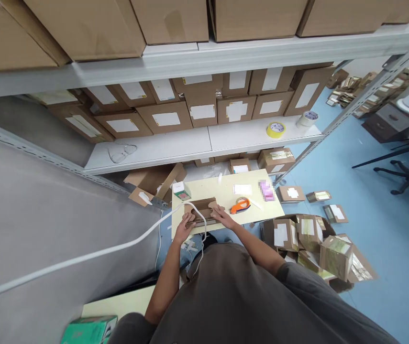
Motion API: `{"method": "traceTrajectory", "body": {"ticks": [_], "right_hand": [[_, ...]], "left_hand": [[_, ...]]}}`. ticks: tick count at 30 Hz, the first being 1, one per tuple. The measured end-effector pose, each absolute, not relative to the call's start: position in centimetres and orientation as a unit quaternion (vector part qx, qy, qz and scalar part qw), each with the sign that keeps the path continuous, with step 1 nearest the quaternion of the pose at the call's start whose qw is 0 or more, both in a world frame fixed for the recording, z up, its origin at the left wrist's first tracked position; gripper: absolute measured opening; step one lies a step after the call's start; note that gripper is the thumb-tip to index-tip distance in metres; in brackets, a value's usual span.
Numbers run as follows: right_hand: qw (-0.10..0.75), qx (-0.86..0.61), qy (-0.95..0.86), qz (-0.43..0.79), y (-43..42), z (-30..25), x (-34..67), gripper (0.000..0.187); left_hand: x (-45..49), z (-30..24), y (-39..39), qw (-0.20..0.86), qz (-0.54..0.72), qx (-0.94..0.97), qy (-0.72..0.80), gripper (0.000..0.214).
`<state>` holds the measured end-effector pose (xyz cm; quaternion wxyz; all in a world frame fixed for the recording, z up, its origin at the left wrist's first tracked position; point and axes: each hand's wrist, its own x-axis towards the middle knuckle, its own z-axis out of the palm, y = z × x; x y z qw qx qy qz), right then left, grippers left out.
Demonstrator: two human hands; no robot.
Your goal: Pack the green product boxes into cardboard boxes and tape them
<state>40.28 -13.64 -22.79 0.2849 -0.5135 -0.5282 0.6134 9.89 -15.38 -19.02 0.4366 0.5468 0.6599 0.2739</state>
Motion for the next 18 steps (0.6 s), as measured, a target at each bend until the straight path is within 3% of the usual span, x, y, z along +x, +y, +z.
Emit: {"method": "traceTrajectory", "body": {"ticks": [3,7,9,14,18], "right_hand": [[0.301,-0.514,-0.551,0.584,-14.2,-23.0,40.5,0.092],[0.319,-0.552,-0.572,0.516,-14.5,-23.4,40.0,0.055],[0.309,-0.578,-0.577,0.487,-14.6,-23.6,39.6,0.048],[0.290,-0.606,-0.597,0.438,-14.5,-23.6,39.1,0.082],[0.270,-0.596,-0.633,0.414,-14.3,-23.5,39.2,0.090]], "left_hand": [[10.5,-18.8,-15.9,0.435,0.278,0.519,0.681,0.057],[12.1,-18.0,-16.3,0.359,0.271,0.487,0.748,0.070],[12.8,-17.7,-16.3,0.314,0.256,0.486,0.774,0.085],[12.7,-16.8,-15.2,0.261,0.212,0.551,0.764,0.100],[11.6,-16.7,-14.3,0.296,0.195,0.576,0.737,0.068]]}}
